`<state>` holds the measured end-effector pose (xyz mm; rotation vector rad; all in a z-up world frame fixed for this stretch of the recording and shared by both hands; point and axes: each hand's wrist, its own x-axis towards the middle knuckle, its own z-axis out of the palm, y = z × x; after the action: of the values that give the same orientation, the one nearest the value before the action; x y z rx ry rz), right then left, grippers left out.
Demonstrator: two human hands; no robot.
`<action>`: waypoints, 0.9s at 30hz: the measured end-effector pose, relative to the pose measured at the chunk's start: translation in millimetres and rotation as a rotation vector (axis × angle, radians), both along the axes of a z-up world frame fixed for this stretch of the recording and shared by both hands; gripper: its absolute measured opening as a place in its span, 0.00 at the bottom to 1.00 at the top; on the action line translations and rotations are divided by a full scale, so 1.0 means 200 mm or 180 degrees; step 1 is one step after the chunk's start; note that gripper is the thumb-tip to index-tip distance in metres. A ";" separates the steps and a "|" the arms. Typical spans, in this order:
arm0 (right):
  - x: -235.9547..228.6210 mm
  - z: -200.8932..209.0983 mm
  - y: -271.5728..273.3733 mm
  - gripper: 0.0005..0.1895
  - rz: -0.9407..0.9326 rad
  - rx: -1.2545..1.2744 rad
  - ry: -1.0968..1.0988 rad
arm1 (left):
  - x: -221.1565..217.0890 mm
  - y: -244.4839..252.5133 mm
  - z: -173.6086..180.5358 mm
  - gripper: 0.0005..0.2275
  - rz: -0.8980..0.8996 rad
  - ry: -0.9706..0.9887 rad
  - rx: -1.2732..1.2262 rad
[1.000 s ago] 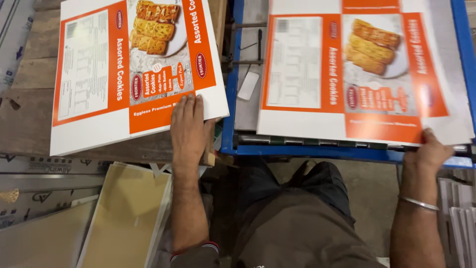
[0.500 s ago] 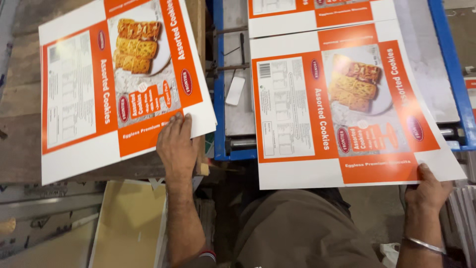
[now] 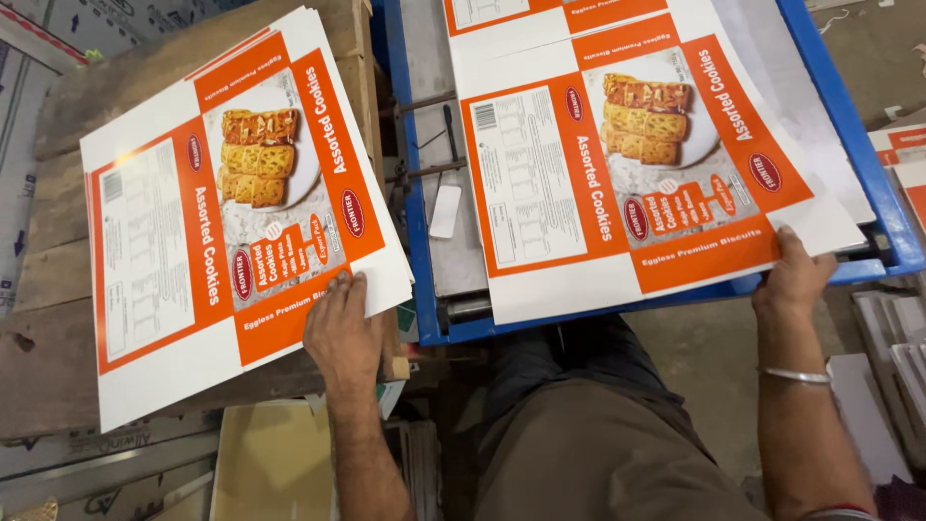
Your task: The person repeatedly picks up flat, printed cardboard boxes labeled 'Assorted Cookies' from a stack on the left and places them onto a conveyor belt on the right. The hands move the boxes one at a time, aligning them on the belt as they are fed into the machine.
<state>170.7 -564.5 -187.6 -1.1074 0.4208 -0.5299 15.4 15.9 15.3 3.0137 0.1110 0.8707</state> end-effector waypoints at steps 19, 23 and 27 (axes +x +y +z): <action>-0.22 -0.05 0.38 0.20 0.1622 0.0450 0.1006 | 0.03 0.11 0.19 0.23 0.0039 0.1199 -0.0898; -0.22 0.04 0.49 0.21 0.1941 0.0568 0.1025 | 0.00 0.07 0.06 0.20 -0.0107 0.0505 -0.0307; -0.24 0.16 0.64 0.23 0.2317 0.0512 0.1100 | -0.02 0.06 0.02 0.20 -0.0133 0.0334 -0.0452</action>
<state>122.7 -436.4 -154.7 -1.1079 0.3196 0.3349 12.1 28.6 19.4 2.9166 0.1050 0.6709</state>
